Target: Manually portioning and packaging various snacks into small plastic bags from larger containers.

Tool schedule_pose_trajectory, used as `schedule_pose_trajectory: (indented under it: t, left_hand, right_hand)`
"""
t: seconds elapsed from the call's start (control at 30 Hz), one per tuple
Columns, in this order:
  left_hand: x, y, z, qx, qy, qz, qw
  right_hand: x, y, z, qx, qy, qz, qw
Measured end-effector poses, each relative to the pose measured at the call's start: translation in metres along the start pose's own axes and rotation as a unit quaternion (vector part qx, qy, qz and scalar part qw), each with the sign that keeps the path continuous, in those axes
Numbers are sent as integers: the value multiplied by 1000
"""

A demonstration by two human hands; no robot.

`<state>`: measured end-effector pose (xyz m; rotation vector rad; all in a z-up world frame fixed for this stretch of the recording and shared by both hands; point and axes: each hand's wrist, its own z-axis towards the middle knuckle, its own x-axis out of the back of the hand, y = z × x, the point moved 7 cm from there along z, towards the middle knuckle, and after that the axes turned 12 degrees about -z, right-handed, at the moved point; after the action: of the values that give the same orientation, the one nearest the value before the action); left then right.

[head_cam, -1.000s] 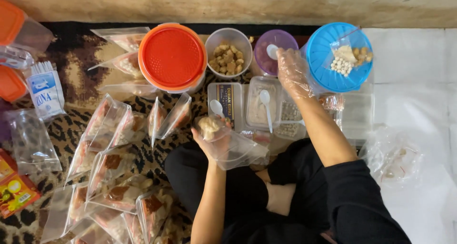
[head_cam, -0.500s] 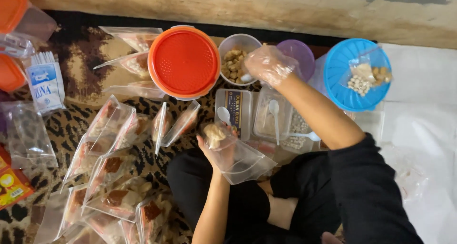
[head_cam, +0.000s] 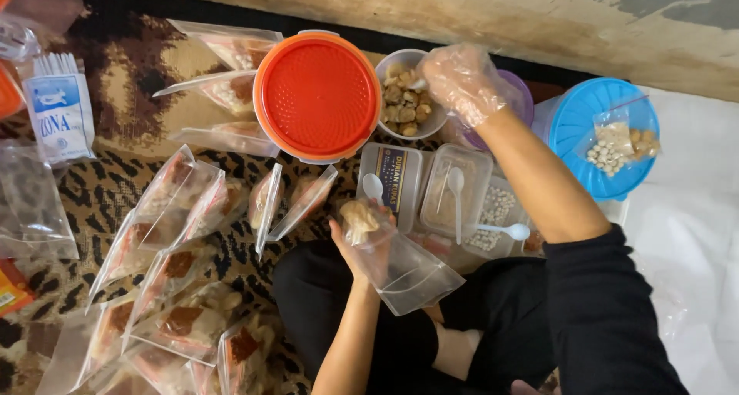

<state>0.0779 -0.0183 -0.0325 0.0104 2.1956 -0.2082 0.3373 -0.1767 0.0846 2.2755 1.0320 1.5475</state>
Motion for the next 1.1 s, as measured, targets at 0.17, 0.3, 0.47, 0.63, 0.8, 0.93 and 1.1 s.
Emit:
schedule_pose_trajectory:
  t: [0.17,0.3,0.47,0.63,0.8,0.93,1.1]
  left_hand:
    - [2,3,1,-16,13,31,999]
    - [13,2,2,-44,85,17,995]
    - [13,5,3,-53,100,31,993]
    - [21,3,3,-34,108,21,993]
    - [22,2,3,-38,105,16,994]
    - [28,1,6,-39,106,19,993]
    - [27,2,5,-37,100,27,994]
  right_hand:
    - [-34,-17,33,-65,6,-250,966]
    - [-29,-58,19,-17,358,-53,932]
    - [-64,-68,30,11,201,236,951]
    - [-47,-27,-7,-262,-159,535,787]
    - [-80,-31,41,-47,461,-159,872]
    - [-107,-73,49,-80,417,-163,891]
    - [-104,-63,64,-96,273,-55,956]
